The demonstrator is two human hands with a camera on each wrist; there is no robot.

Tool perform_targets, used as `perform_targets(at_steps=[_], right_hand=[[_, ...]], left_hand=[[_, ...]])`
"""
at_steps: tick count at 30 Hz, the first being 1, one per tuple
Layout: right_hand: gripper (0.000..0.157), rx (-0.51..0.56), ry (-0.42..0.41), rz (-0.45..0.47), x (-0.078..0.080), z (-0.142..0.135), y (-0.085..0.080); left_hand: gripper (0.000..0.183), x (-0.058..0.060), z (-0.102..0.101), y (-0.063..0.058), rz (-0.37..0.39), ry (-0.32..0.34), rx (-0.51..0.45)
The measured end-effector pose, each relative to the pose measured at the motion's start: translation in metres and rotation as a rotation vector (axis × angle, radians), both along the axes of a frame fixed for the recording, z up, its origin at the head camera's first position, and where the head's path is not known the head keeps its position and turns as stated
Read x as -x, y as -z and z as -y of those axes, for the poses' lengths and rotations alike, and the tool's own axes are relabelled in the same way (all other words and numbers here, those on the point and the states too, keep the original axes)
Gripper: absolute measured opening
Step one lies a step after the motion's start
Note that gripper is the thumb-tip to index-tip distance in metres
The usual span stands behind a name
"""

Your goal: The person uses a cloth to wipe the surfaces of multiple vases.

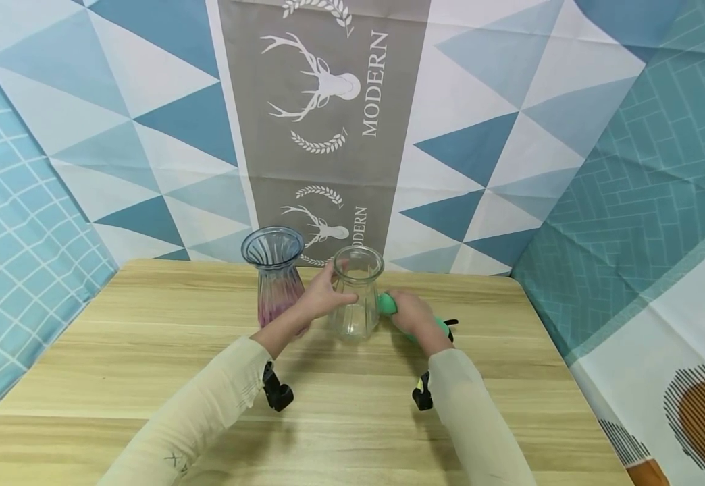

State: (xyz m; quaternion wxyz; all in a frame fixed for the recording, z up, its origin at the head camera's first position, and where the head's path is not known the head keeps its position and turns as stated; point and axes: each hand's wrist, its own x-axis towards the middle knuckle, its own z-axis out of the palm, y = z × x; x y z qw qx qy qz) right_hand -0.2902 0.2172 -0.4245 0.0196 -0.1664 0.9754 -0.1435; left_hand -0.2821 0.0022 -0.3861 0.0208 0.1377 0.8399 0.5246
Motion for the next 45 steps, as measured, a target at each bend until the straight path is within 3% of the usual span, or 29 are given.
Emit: perform_targets(at_steps=[8,18,28,34,41,45], right_hand=[[0.042,0.103,0.021,-0.026,-0.002,-0.001,-0.013],[0.042,0.322,0.053,-0.167,-0.002,0.008,-0.041],[0.044,0.432,0.048,-0.197,-0.002,0.011,-0.041],[0.038,0.387,0.038,-0.180,-0.001,0.012,-0.034],[0.021,0.328,0.023,-0.169,0.002,0.011,-0.030],[0.030,0.278,0.005,-0.144,0.002,0.010,-0.026]], left_hand=[[0.084,0.000,0.001,-0.001,0.002,0.006,-0.011],[0.083,0.000,0.003,-0.001,-0.005,0.022,-0.005],[0.083,-0.001,0.001,0.003,0.007,0.026,0.008],[0.081,-0.001,0.000,0.002,0.012,0.033,0.008],[0.082,-0.001,-0.001,0.001,-0.005,0.030,0.018],[0.082,-0.001,-0.001,0.001,-0.010,0.029,0.018]])
